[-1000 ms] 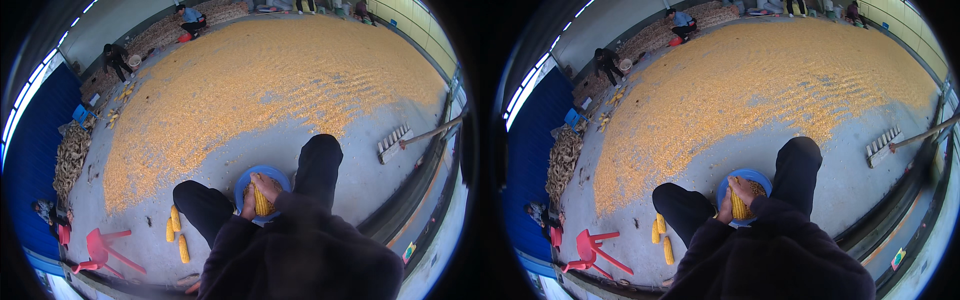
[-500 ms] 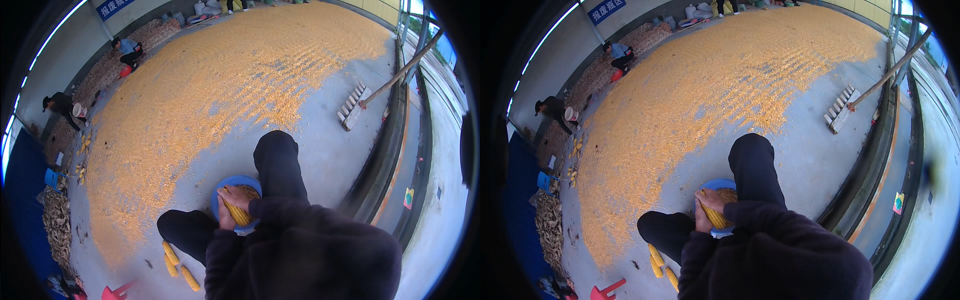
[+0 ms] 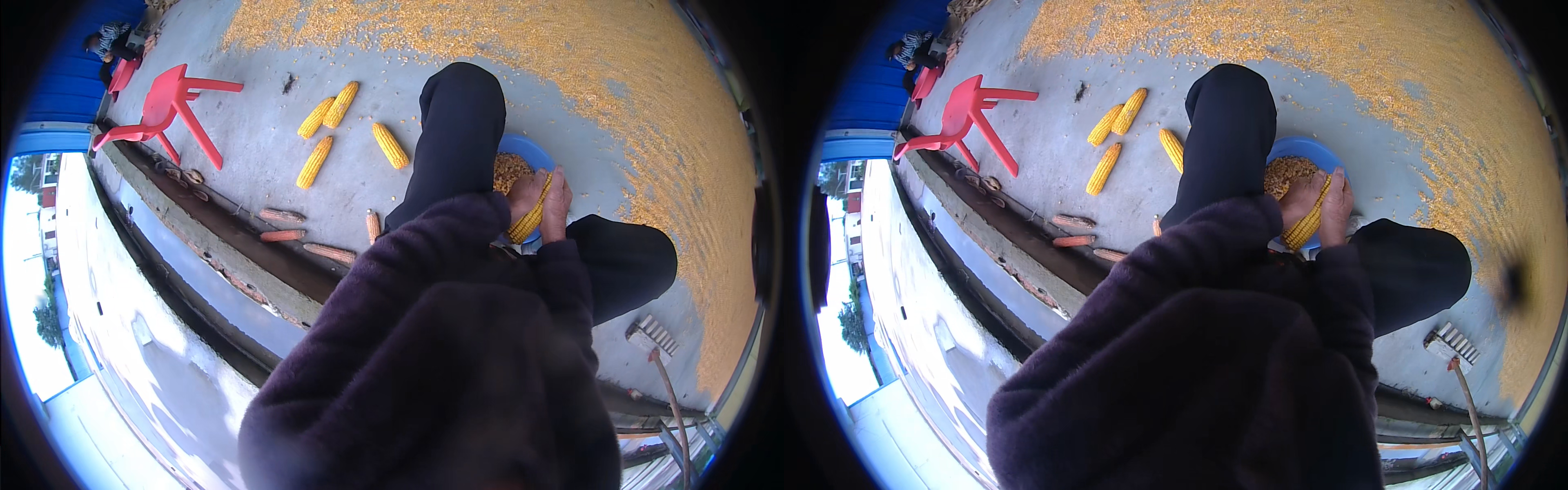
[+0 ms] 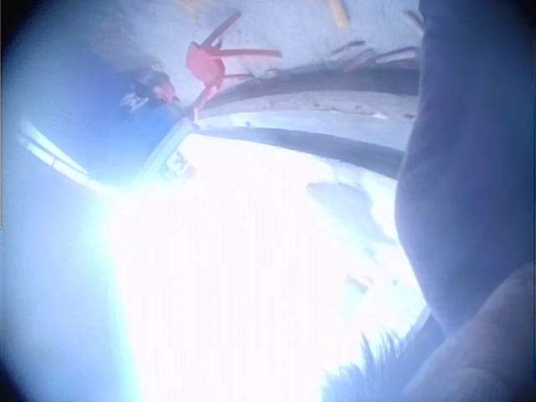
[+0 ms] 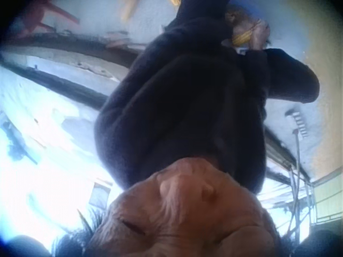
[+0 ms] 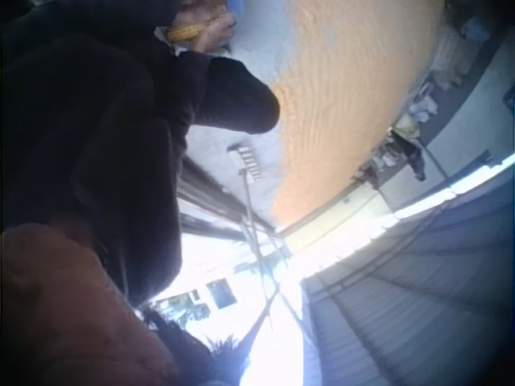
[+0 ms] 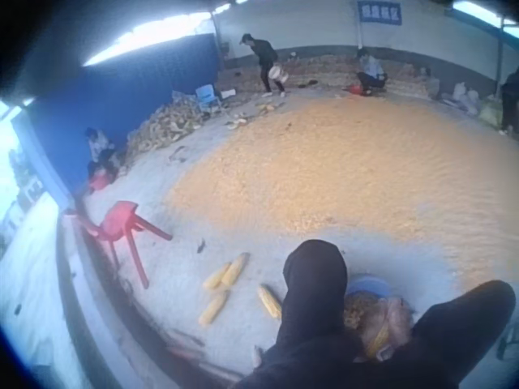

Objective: The person sits on the floor and removes corn kernels from cobs by hand, dropping the kernels into a blue basin. Several cobs are processed one at a time, and the shucked cobs are placed on the floor nearby.

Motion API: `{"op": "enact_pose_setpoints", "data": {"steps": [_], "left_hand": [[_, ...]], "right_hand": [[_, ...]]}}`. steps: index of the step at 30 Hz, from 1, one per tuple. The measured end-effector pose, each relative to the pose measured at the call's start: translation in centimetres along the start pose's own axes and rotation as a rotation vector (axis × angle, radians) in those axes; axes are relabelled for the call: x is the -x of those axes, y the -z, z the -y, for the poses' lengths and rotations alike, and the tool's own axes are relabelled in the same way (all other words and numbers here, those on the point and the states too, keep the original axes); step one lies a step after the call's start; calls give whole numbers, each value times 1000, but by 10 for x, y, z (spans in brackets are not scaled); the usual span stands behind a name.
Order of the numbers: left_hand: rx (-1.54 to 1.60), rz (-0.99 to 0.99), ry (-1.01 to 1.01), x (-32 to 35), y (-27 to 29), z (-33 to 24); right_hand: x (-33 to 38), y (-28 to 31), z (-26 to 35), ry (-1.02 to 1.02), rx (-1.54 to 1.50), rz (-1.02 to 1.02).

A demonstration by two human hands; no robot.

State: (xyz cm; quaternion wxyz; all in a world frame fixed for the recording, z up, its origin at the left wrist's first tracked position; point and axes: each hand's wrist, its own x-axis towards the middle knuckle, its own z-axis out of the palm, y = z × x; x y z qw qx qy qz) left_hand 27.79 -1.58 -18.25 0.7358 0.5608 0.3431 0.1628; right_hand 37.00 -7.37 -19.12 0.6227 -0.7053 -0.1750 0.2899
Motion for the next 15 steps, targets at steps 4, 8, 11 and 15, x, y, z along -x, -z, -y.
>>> {"op": "enact_pose_setpoints", "data": {"steps": [4, 8, 11, 15], "left_hand": [[-178, -185, -27, -29, -13, 29], [-162, -104, 46, -9, -1, 3], [-219, -152, -38, -25, -2, 21], [-301, -203, -52, -36, -1, 32]], "right_hand": [[-3, -2, -8, -59, -113, -50], [5, -3, -3, 30, 15, -51], [3, -4, -3, 100, 16, -80], [5, -8, -1, 131, -2, -125]]}}
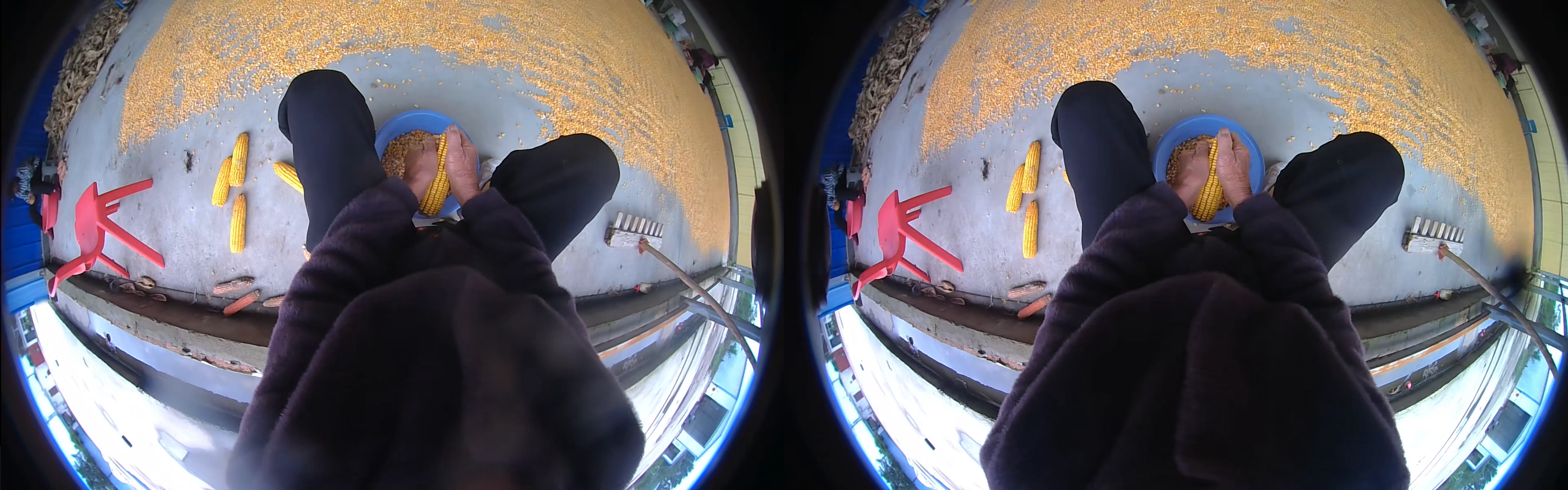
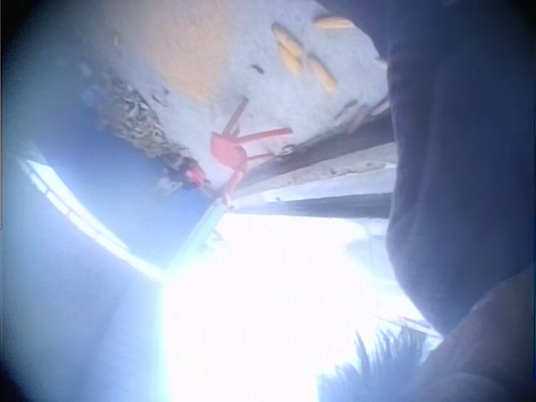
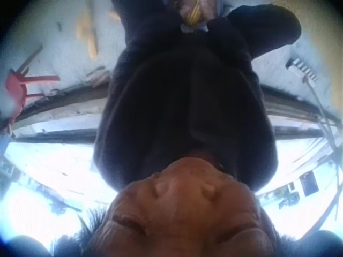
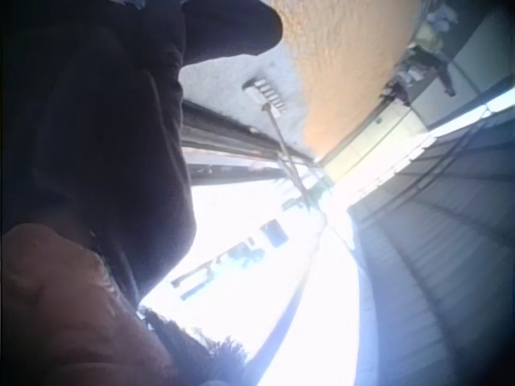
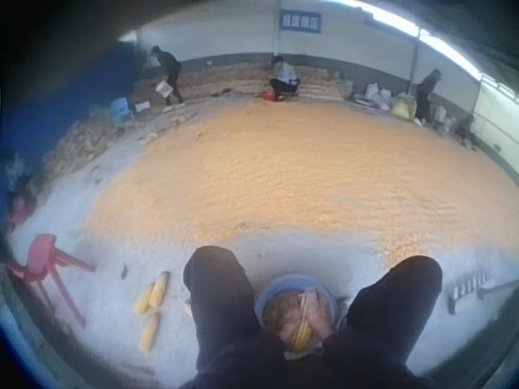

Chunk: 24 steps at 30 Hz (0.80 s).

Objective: The person sits on the floor and removes corn kernels from cobs by hand, dropping the kernels into a blue basin. Several cobs are processed one at a time, and the shucked cobs are placed on the floor nearby.

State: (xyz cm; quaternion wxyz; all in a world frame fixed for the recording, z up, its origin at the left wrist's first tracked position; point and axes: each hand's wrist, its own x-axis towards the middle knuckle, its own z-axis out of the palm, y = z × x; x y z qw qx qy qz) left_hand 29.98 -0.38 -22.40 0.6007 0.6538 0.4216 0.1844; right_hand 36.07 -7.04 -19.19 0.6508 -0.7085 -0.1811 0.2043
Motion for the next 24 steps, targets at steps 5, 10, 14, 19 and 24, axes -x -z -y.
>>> {"op": "enact_pose_setpoints", "data": {"steps": [5, 10, 14, 19, 24], "left_hand": [[132, 89, 119, 19, 7, -29], [301, 303, 169, 26, 10, -31], [618, 509, 185, 18, 6, -21], [804, 794, 313, 12, 11, -8], [931, 974, 232, -22, 10, 37]], "right_hand": [[-3, 7, 4, -169, -153, 25], [-3, 16, -4, -151, -125, 54], [1, 10, 0, -35, -78, 35], [-2, 11, -18, 157, 151, 34], [7, 4, -2, 168, 228, 61]]}}
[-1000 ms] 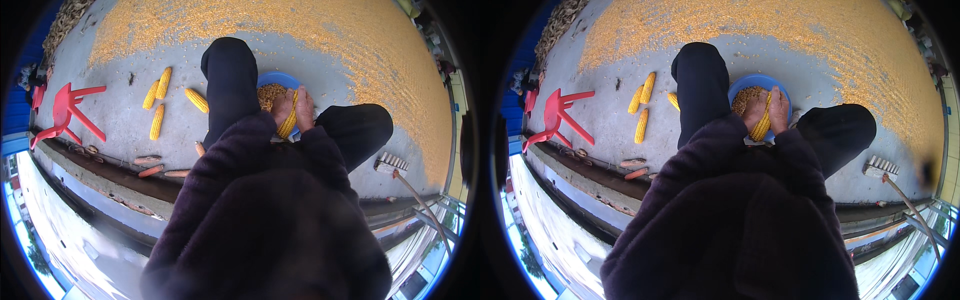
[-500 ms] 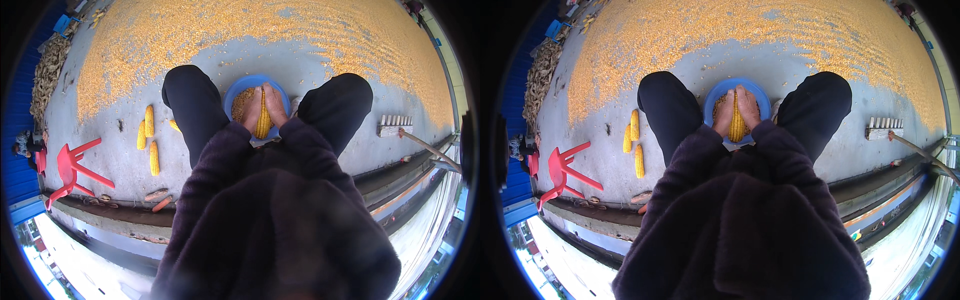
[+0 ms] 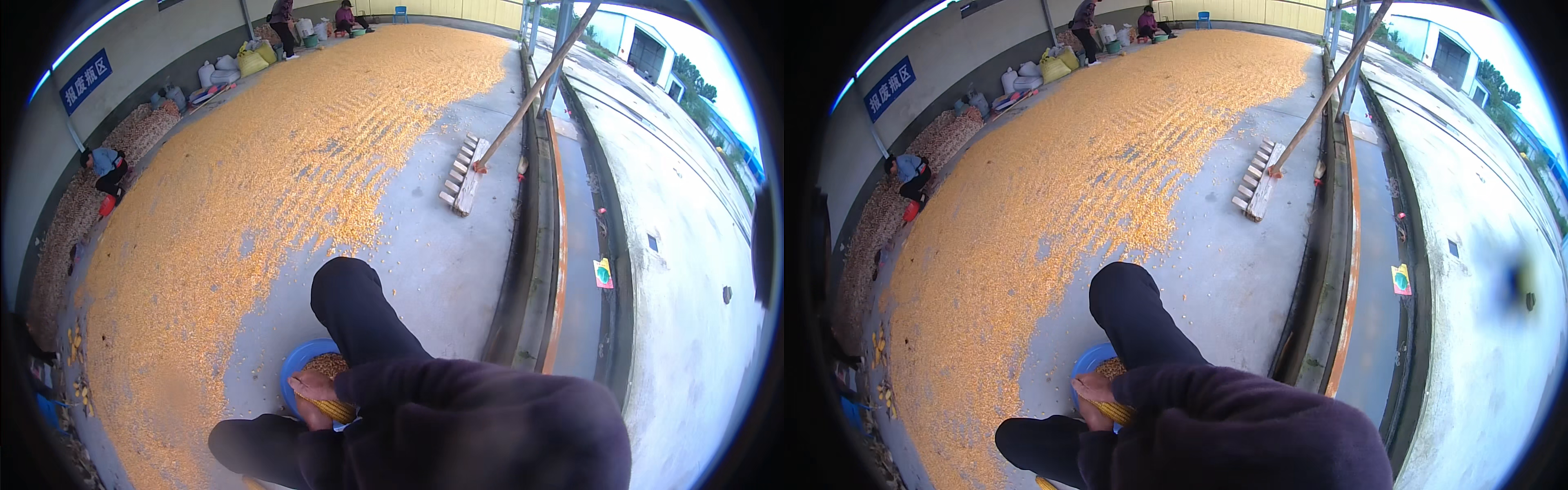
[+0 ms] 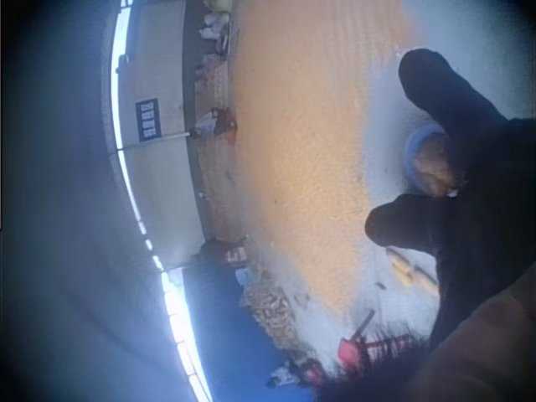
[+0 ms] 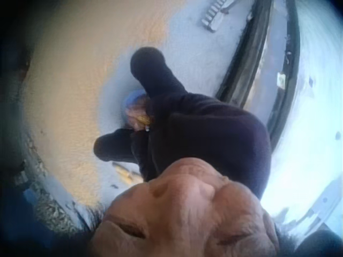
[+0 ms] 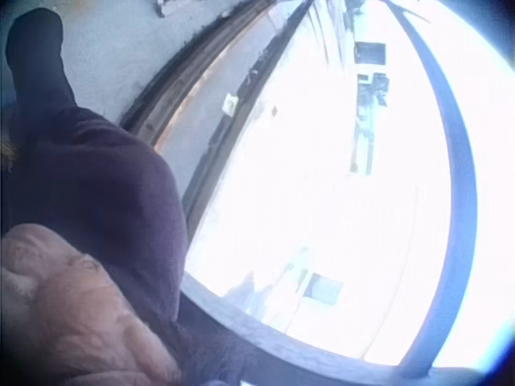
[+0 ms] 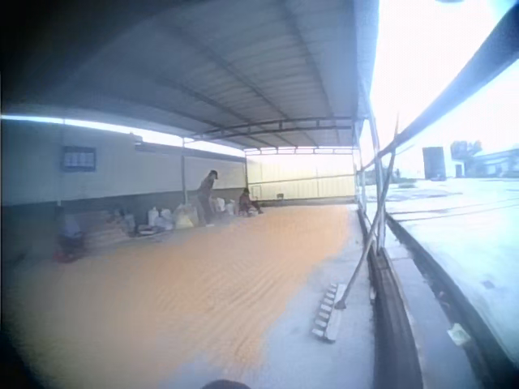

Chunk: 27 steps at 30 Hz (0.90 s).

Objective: The person sits on the floor and removes corn kernels from cobs by hand, dropping the kernels into a blue basin. Several cobs are processed one at a time, and the shucked cobs are placed on the floor nearby.

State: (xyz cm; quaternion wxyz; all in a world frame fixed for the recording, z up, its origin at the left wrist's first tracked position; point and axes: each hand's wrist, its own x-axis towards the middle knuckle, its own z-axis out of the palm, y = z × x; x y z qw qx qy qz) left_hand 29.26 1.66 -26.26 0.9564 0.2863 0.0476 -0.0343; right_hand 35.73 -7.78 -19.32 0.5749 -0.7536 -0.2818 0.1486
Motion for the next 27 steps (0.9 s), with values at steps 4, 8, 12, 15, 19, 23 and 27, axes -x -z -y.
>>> {"op": "enact_pose_setpoints", "data": {"steps": [4, 8, 12, 15, 19, 23, 27], "left_hand": [[-95, -223, 160, 7, -52, -7], [-62, -205, 94, 13, -76, -1], [-150, -207, 118, 10, -62, -5], [-197, -236, 155, 10, -67, -7], [-251, -275, 166, 13, -73, -8], [-248, -334, 140, 15, -58, -5], [-275, -384, 113, 11, -49, -2]], "right_hand": [[-4, -1, -21, 21, 101, -24], [-3, 14, -11, -144, 95, -54], [-8, 17, -7, -198, 17, -115], [-19, 10, -23, -292, 9, -166], [-28, 12, -29, -299, 25, -280], [-24, 13, -19, -309, 38, -252], [-19, 12, -16, -311, 19, -253]]}}
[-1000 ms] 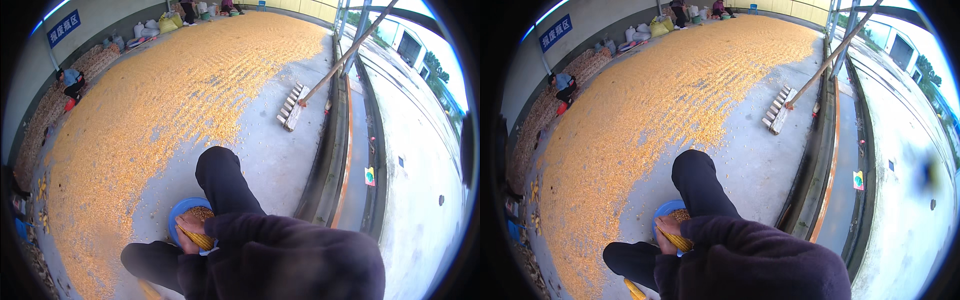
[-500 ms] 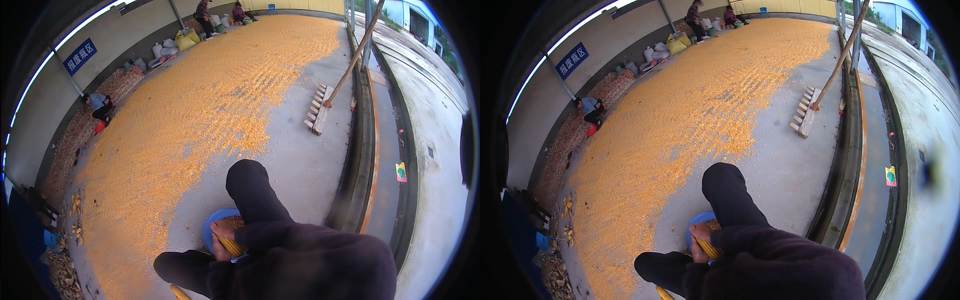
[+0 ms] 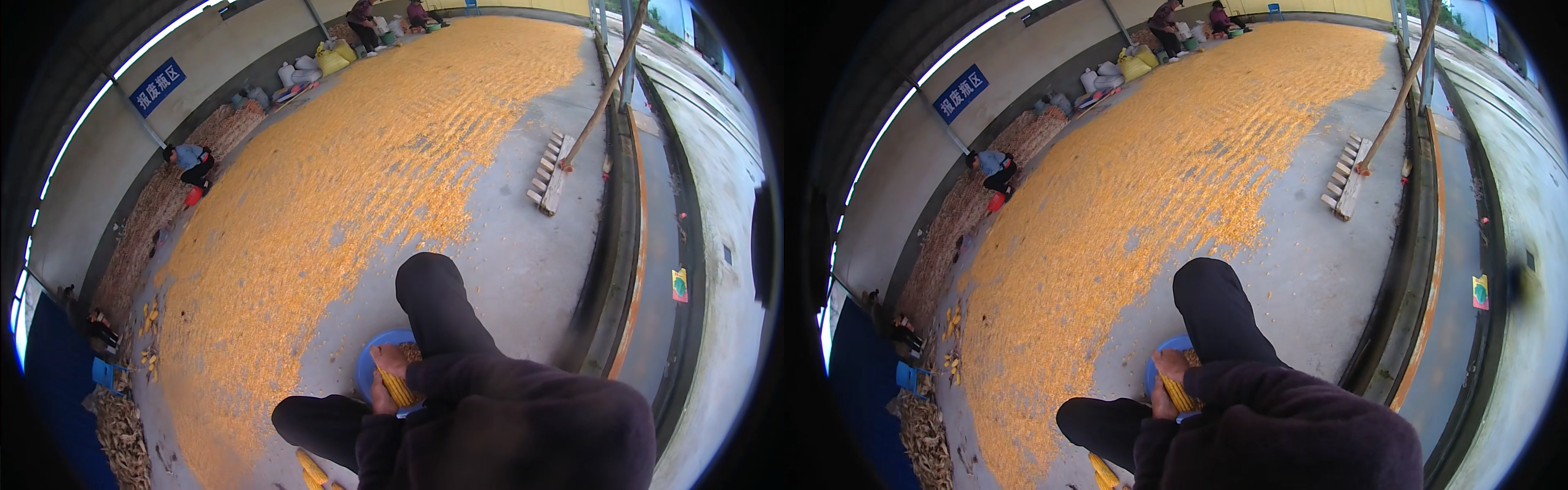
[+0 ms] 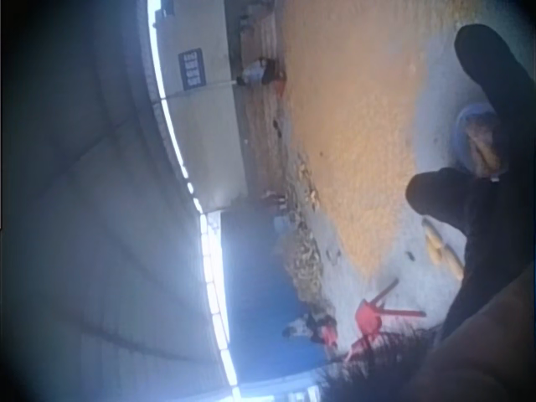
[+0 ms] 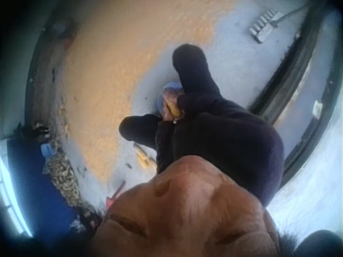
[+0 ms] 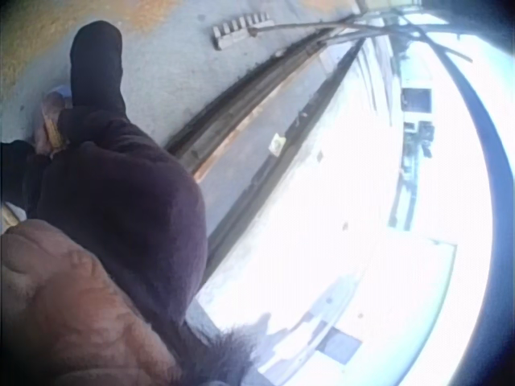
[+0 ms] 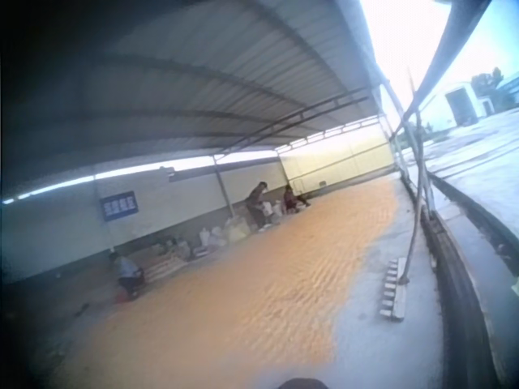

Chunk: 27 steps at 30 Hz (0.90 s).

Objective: The person sits on the floor and removes corn kernels from cobs by hand, dropping the kernels into a blue basin. Several cobs are processed one at a time, and the shucked cobs are placed on the floor nearby.

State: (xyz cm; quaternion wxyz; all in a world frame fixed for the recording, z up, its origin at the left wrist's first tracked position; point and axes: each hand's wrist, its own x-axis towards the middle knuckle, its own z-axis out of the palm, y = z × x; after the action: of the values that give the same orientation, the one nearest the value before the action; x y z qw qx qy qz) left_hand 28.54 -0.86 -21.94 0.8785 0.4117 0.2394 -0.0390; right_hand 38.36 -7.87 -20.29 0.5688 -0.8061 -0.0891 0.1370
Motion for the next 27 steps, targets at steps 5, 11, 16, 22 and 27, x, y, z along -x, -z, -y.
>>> {"op": "enact_pose_setpoints", "data": {"steps": [5, 11, 16, 22, 27], "left_hand": [[-276, -139, -75, -23, 30, 16], [-242, -88, -33, -54, 84, 35], [-7, -14, 12, -9, 23, 14], [-27, 72, 48, 2, 6, 3], [56, 78, 40, 14, 7, 2]], "right_hand": [[4, 0, -1, -9, 0, 1], [0, -11, -2, 113, 53, 18], [-6, -8, -8, 35, 21, 26], [-15, 1, -10, -56, 23, -14], [4, 11, 7, -56, -116, 80]]}}
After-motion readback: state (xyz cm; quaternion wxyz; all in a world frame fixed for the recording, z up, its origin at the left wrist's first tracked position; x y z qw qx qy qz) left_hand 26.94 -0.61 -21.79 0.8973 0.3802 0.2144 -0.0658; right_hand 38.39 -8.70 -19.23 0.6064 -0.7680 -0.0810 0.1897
